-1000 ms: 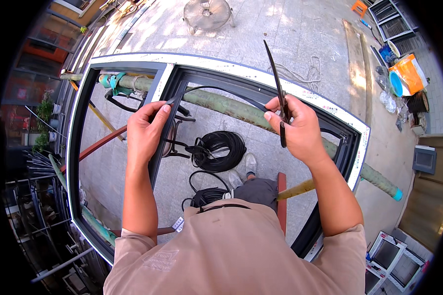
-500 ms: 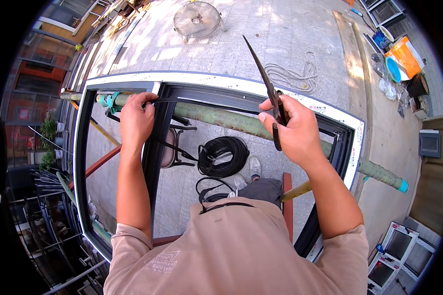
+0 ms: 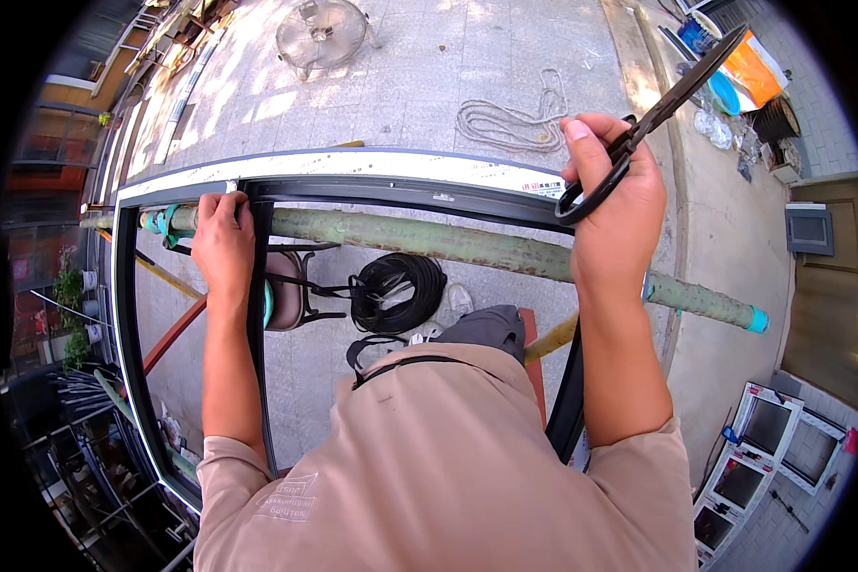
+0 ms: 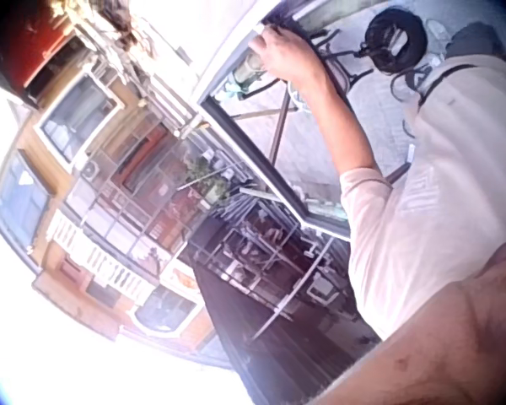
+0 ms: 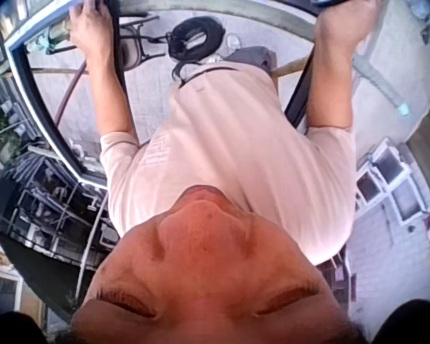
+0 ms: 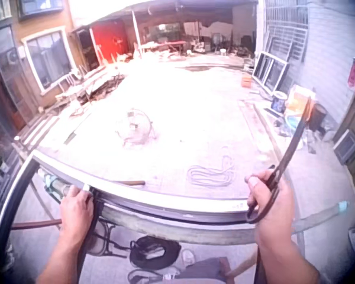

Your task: The person installs a rubber seal into a window frame by cutting lengths from a spool with shears and pressing the seal into the frame channel by hand.

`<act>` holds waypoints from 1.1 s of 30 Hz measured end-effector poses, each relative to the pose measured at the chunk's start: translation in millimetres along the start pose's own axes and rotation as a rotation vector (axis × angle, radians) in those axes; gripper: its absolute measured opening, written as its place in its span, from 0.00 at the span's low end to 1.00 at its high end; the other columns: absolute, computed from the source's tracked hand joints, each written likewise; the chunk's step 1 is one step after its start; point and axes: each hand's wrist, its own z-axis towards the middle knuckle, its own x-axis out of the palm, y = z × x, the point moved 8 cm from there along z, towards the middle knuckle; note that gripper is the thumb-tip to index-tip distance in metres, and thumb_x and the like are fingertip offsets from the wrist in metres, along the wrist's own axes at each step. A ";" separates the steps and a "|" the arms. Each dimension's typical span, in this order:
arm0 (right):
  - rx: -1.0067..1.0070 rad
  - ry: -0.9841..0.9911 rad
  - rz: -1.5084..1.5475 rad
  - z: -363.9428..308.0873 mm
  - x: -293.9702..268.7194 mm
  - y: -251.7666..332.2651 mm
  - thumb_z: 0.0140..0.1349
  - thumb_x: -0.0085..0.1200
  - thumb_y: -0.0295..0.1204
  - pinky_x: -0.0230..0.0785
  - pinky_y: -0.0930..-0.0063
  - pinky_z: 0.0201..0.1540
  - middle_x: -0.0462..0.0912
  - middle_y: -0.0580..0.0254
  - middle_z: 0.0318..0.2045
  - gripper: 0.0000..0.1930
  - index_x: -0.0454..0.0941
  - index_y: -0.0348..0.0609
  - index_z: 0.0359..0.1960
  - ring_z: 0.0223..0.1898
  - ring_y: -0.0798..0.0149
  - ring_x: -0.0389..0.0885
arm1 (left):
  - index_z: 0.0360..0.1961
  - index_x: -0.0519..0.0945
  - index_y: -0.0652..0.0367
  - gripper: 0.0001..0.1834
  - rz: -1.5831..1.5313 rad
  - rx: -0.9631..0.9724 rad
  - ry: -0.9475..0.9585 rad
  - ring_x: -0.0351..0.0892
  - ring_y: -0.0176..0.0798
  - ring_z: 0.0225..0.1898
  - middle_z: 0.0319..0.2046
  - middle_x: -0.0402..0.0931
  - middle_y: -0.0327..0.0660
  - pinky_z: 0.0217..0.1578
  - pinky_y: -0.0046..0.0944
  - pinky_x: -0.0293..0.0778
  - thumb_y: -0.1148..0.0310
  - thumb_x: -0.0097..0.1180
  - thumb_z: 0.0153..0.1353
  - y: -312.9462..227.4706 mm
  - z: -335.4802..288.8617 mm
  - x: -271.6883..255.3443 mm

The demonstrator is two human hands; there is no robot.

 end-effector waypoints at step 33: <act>-0.019 -0.057 0.118 6.0 -18.5 1.8 0.76 0.68 0.29 0.73 0.80 0.43 0.92 0.59 0.46 0.13 0.87 0.34 0.54 0.36 0.76 0.79 | 0.42 0.93 0.50 0.09 0.222 0.094 0.177 0.81 0.55 0.61 0.68 0.75 0.43 0.52 0.56 0.89 0.72 0.70 0.60 -22.5 13.1 21.8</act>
